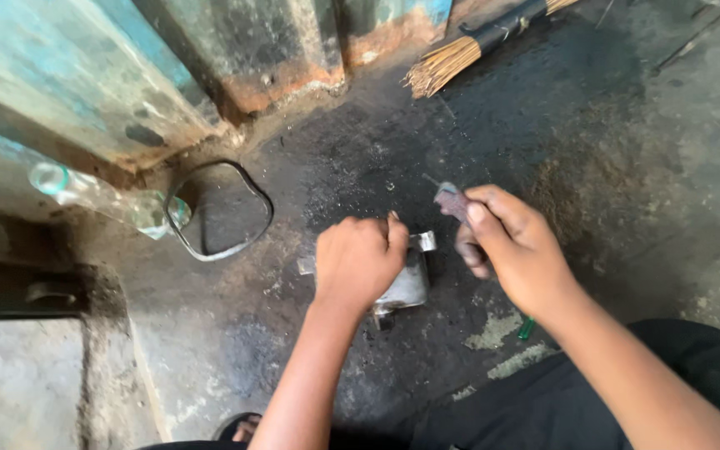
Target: The person scrubs a metal engine casing with a small abrasive tool, then wipes the casing and their hands with a grey cloth. The person continues to scrub and wipe the metal part repeatedly.
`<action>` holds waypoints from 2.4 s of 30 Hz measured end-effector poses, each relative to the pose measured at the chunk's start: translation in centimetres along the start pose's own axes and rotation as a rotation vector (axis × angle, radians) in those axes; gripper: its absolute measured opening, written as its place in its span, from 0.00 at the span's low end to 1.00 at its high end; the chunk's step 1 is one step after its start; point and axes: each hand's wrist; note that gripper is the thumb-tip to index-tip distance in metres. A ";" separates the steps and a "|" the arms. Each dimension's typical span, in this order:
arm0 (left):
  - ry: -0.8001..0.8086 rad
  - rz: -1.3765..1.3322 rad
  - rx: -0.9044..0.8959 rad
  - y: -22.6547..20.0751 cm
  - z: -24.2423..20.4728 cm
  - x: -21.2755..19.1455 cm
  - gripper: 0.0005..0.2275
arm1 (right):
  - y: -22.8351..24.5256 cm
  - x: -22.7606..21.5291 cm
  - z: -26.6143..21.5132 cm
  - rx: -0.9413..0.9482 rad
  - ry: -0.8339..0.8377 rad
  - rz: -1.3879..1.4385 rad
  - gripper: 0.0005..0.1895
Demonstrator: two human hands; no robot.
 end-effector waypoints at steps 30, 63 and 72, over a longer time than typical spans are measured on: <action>-0.031 0.055 -0.121 0.2 -0.3 1.2 0.22 | -6.4 0.6 0.3 0.102 -0.166 -0.132 0.23; -0.137 0.049 -0.369 -1.8 -1.2 1.7 0.24 | -7.4 4.3 0.5 -0.034 -0.321 -0.500 0.24; -0.166 0.026 -0.323 -0.8 -1.5 1.0 0.23 | -9.2 3.8 0.3 0.031 -0.462 -0.148 0.24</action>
Point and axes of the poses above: each hand's wrist, its own z-axis towards the middle knuckle, its own x-axis out of the palm, y = z × x, and after that the axes turned 4 degrees about -x, right-handed
